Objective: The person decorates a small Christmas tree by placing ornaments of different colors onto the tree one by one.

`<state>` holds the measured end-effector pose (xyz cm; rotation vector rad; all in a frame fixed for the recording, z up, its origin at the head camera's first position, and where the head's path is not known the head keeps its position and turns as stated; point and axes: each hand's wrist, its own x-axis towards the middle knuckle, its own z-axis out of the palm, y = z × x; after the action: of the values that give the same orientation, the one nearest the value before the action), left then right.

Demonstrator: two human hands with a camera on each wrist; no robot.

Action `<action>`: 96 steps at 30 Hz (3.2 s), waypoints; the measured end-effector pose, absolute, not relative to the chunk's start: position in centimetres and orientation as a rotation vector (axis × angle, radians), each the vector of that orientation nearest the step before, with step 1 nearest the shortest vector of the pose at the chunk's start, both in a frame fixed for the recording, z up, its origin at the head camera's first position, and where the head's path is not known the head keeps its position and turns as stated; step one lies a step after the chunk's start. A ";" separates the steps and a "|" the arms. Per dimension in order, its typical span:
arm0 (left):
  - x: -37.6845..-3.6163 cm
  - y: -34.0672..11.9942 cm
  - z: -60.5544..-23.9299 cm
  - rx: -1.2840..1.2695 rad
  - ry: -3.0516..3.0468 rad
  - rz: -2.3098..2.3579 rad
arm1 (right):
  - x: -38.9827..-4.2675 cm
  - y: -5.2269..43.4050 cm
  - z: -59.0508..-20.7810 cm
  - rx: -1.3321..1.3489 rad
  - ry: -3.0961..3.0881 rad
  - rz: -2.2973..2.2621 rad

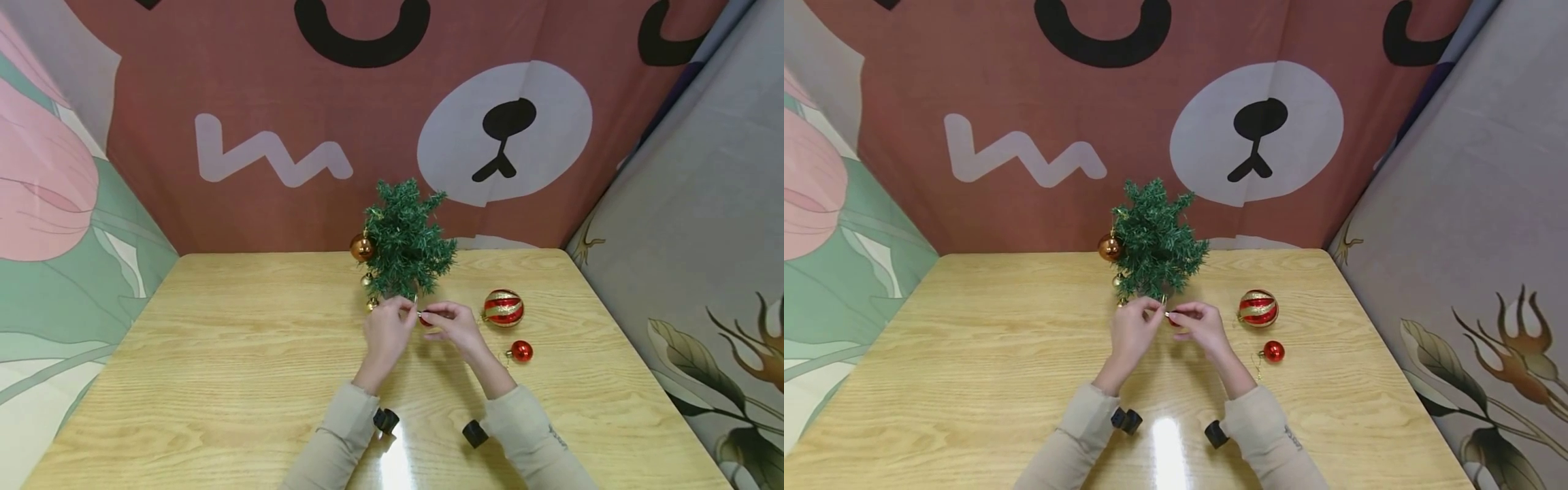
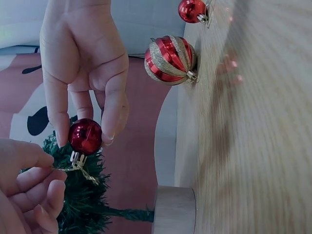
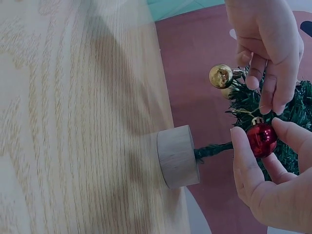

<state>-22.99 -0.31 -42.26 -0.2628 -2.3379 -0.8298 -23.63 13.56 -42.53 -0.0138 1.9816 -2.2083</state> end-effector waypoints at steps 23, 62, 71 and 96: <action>-23.0 -0.5 -43.1 -0.367 -2.230 -0.404 | -23.3 13.9 -42.7 -0.054 1.977 -2.270; -23.9 -1.0 -41.3 -0.493 -2.303 -0.321 | -23.9 13.4 -41.5 -0.050 2.067 -2.231; -24.4 -1.2 -41.3 -0.439 -2.315 -0.364 | -24.4 13.3 -41.6 0.003 2.024 -2.261; -24.6 -1.2 -42.3 -0.317 -2.341 -0.670 | -24.5 12.4 -43.3 0.011 2.125 -2.161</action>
<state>-24.64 -1.17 -42.32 -0.3171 -2.3405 -0.6702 -24.54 12.43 -43.29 0.0113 2.1250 -2.1610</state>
